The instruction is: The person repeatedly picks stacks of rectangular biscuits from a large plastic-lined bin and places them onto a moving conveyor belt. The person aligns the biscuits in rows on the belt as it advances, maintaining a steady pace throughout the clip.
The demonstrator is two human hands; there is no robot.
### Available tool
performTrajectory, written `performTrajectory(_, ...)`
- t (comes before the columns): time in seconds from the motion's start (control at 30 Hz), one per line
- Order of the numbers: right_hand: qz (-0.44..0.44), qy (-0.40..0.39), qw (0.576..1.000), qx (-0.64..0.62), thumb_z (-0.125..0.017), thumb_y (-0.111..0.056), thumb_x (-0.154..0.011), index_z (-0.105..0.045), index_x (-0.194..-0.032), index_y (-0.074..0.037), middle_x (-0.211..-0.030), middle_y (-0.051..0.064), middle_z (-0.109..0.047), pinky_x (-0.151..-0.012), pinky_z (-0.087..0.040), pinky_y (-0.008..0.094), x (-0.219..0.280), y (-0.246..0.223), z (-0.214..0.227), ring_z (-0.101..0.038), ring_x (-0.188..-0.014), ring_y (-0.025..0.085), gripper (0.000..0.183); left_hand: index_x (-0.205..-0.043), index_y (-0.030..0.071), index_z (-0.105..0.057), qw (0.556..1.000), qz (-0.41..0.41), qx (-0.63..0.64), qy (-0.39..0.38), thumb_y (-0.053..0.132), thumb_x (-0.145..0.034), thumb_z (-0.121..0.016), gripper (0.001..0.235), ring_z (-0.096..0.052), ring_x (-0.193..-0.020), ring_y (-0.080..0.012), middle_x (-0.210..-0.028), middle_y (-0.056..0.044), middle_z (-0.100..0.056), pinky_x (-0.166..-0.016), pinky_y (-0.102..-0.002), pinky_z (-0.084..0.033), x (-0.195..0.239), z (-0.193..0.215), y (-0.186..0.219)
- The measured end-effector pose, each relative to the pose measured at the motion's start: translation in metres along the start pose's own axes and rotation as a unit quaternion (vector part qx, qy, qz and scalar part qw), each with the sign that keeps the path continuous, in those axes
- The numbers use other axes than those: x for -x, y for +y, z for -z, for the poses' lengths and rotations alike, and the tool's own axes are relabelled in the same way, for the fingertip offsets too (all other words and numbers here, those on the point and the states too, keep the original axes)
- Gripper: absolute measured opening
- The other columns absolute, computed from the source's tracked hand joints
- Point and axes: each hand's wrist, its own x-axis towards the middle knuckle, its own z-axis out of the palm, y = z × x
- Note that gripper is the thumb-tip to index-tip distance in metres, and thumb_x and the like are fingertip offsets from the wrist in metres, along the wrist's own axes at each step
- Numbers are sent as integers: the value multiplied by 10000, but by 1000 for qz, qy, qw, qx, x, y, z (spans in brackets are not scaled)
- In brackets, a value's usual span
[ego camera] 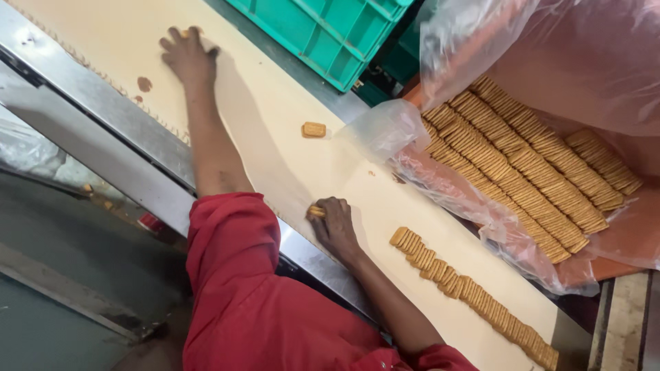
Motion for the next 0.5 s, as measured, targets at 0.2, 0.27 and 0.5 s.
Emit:
performTrajectory(0.2, -20, -4, 1000, -1, -712, -231, -923, -594, -1147, -63, -1070, 120, -632, -927, -425, 460, 5, 11, -1, -513, -1009, 345, 304, -1361, 73, -564, 989, -132, -5, -74, 156, -807, -717, 581, -532, -1130, -433, -1228, -172, -574, -781, -525, -499, 49, -21, 60)
performTrajectory(0.27, -12, 6, 1000, -6, -703, -233, -918, -594, -1164, -60, -1083, 121, -632, -942, -420, 461, 10, 15, -4, -518, -1027, 340, 320, -1385, 177, -611, 967, -246, 39, -51, 142, -800, -672, 590, -529, -1115, -484, -1251, -194, -582, -716, -545, -520, 74, -17, 87)
performTrajectory(0.5, 77, 105, 991, 12, -621, -211, -1010, -599, -1267, -34, -1206, 140, -647, -993, -410, 451, 8, 8, 7, -564, -1111, 322, 314, -1142, 25, -659, 900, -391, 60, -183, 498, -871, -767, 556, -550, -1114, -463, -1275, -178, -576, -805, -537, -556, 179, 43, 166)
